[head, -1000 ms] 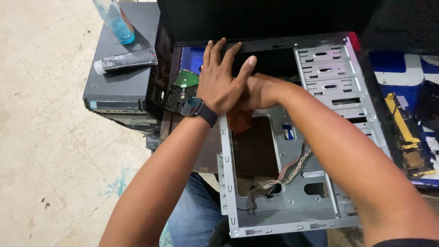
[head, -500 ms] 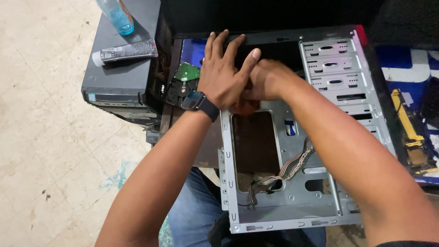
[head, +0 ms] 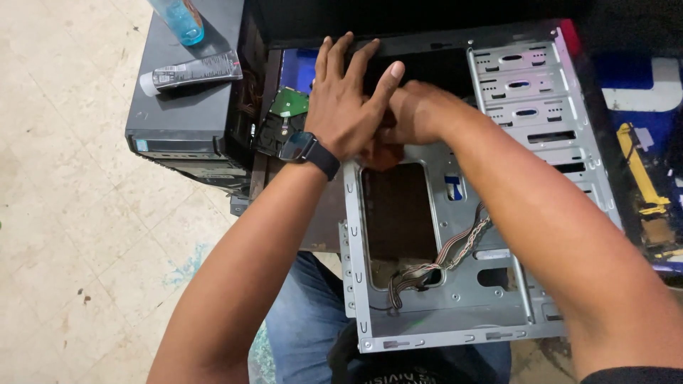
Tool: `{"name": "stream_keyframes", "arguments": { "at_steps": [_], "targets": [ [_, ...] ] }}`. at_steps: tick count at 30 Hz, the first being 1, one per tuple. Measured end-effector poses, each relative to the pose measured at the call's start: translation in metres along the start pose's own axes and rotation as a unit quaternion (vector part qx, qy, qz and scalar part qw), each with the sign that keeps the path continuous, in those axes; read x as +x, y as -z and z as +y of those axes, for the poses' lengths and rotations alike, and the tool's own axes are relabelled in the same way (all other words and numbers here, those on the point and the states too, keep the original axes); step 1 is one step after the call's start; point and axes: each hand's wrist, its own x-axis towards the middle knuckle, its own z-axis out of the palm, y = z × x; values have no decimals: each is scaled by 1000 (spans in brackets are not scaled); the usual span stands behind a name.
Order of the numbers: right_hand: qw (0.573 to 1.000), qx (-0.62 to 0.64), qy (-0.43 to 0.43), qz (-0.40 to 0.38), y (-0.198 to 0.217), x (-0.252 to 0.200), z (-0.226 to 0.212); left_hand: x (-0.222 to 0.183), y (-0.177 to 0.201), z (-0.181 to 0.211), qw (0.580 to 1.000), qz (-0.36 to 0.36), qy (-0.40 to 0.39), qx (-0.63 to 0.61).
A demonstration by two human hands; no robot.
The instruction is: Cleaning the interior and exterior of a desktop computer case using a cloth
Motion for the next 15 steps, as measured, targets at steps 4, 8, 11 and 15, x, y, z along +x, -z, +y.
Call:
{"name": "stream_keyframes", "arguments": {
  "at_steps": [4, 8, 11, 15],
  "targets": [
    [991, -115, -68, -25, -23, 36, 11, -2, -1, 0, 1000, 10, -7, -4],
    [961, -247, 22, -123, -35, 40, 10, 0, -1, 2, 1000, 13, -8, 1],
    [960, -227, 19, -164, -22, 19, 2, -2, 1, 1, 1000, 8, -7, -1],
    [981, -156, 112, 9, -30, 26, 17, -1, -1, -1, 1000, 9, -10, 8]
  ]
}}
